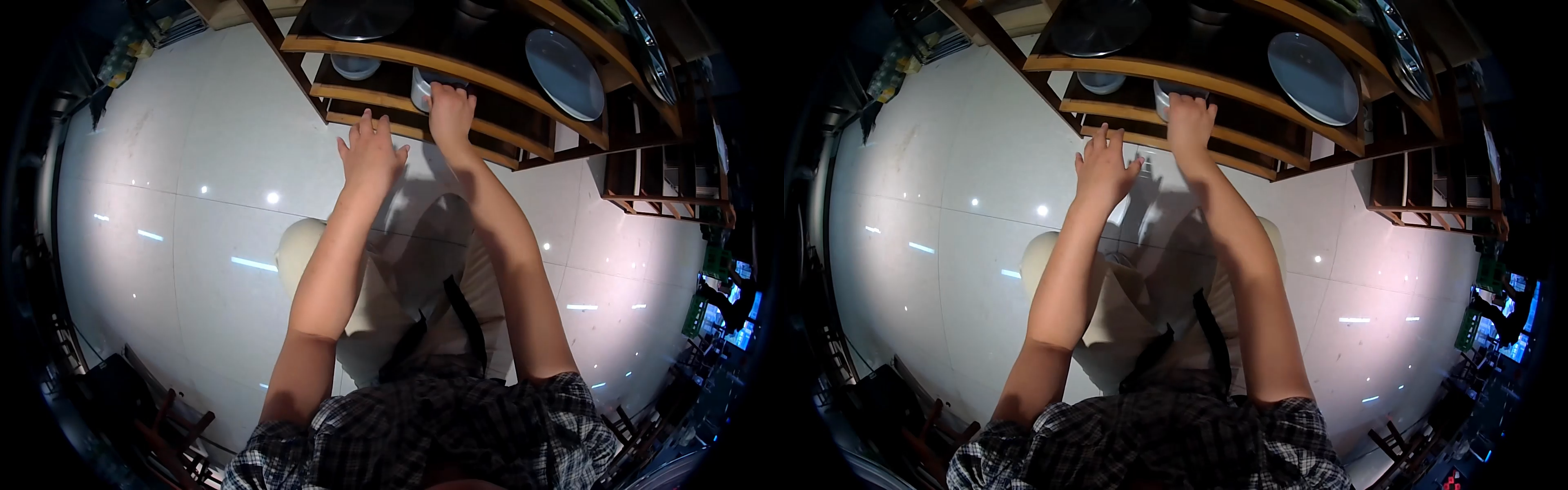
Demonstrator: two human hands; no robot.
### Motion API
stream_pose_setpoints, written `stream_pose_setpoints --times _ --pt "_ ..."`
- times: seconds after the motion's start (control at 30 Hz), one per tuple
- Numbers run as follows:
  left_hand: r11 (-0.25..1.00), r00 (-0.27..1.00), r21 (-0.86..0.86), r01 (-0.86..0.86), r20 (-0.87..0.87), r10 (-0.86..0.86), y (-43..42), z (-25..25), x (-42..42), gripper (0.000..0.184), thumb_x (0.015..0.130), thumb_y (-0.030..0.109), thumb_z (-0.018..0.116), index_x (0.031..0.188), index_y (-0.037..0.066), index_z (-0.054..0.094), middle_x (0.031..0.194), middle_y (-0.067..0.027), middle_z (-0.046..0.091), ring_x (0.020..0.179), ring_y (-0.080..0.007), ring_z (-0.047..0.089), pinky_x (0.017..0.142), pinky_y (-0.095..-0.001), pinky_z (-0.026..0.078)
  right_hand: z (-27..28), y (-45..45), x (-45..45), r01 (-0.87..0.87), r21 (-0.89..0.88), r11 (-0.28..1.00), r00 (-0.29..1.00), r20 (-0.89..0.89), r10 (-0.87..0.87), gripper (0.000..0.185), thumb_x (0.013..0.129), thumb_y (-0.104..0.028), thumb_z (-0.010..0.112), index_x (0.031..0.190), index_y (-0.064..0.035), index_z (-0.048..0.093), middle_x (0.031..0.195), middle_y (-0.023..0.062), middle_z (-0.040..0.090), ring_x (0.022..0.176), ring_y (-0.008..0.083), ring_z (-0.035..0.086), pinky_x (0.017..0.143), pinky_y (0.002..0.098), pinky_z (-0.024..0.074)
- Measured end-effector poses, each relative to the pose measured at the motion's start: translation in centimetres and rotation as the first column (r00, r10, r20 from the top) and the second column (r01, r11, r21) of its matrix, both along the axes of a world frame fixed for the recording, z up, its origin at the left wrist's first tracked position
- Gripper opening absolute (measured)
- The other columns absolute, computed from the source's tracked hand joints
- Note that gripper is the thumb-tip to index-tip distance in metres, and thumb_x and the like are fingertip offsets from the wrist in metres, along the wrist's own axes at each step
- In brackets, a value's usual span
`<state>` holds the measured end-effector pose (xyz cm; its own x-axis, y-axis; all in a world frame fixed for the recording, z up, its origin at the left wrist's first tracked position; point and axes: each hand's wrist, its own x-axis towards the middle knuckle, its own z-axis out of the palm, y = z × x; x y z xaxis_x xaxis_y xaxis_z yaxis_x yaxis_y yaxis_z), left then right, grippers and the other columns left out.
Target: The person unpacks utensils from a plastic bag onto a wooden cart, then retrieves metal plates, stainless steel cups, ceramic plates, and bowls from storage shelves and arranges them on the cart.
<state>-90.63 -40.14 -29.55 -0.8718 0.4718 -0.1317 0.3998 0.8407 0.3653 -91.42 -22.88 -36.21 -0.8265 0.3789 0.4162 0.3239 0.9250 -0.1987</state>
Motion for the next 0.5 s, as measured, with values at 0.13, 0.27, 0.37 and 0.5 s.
stream_pose_setpoints --times 0.13,0.27,0.37,0.5 --pt "1.0 0.999 0.012 0.0 0.043 -0.001 -0.6 0.5 0.0 0.064 0.082 0.033 0.067 0.136 0.006 0.043 0.147 -0.0183 0.032 0.134 -0.0363 0.032 0.107 -0.0601 0.023 -2.0 2.1 -1.6 0.102 -0.213 0.972 0.946 0.324 -0.028 0.022 0.076 -0.027 0.07 0.088 -0.0102 0.063 0.094 0.0105 0.065 0.1 0.0307 0.058 0.075 0.0442 0.0457" --pt "1.0 1.0 -0.02 0.008 0.027 -0.007 -1.1 0.3 -0.3 0.065 0.082 0.032 0.067 0.137 0.006 0.042 0.147 -0.0184 0.032 0.134 -0.0367 0.031 0.106 -0.0612 0.023 -5.1 3.2 -4.2 0.067 0.024 0.998 0.993 -0.096 -0.064 0.036 0.079 -0.025 0.067 0.113 -0.0143 0.061 0.11 0.0162 0.06 0.103 0.0363 0.056 0.092 0.0463 0.0432" --pt "1.0 1.0 -0.014 0.013 -0.002 -0.013 -1.4 -0.2 -0.2 0.066 0.082 0.032 0.067 0.137 0.007 0.041 0.147 -0.0183 0.031 0.134 -0.0373 0.032 0.106 -0.0622 0.023 -4.5 2.5 -3.6 0.077 0.119 0.99 0.997 -0.015 -0.076 0.044 0.079 -0.024 0.066 0.119 -0.0091 0.055 0.113 0.0169 0.059 0.105 0.0365 0.055 0.093 0.0478 0.0412" --pt "0.998 0.998 -0.061 -0.001 -0.068 -0.003 -0.9 -0.2 -0.3 0.067 0.082 0.031 0.067 0.139 0.009 0.039 0.146 -0.0162 0.034 0.133 -0.0344 0.034 0.106 -0.0592 0.027 -2.7 -0.3 -0.6 0.004 0.023 1.0 0.994 0.111 -0.007 0.044 0.079 -0.018 0.063 0.119 -0.003 0.053 0.119 0.0169 0.055 0.112 0.0354 0.05 0.097 0.0501 0.0371"
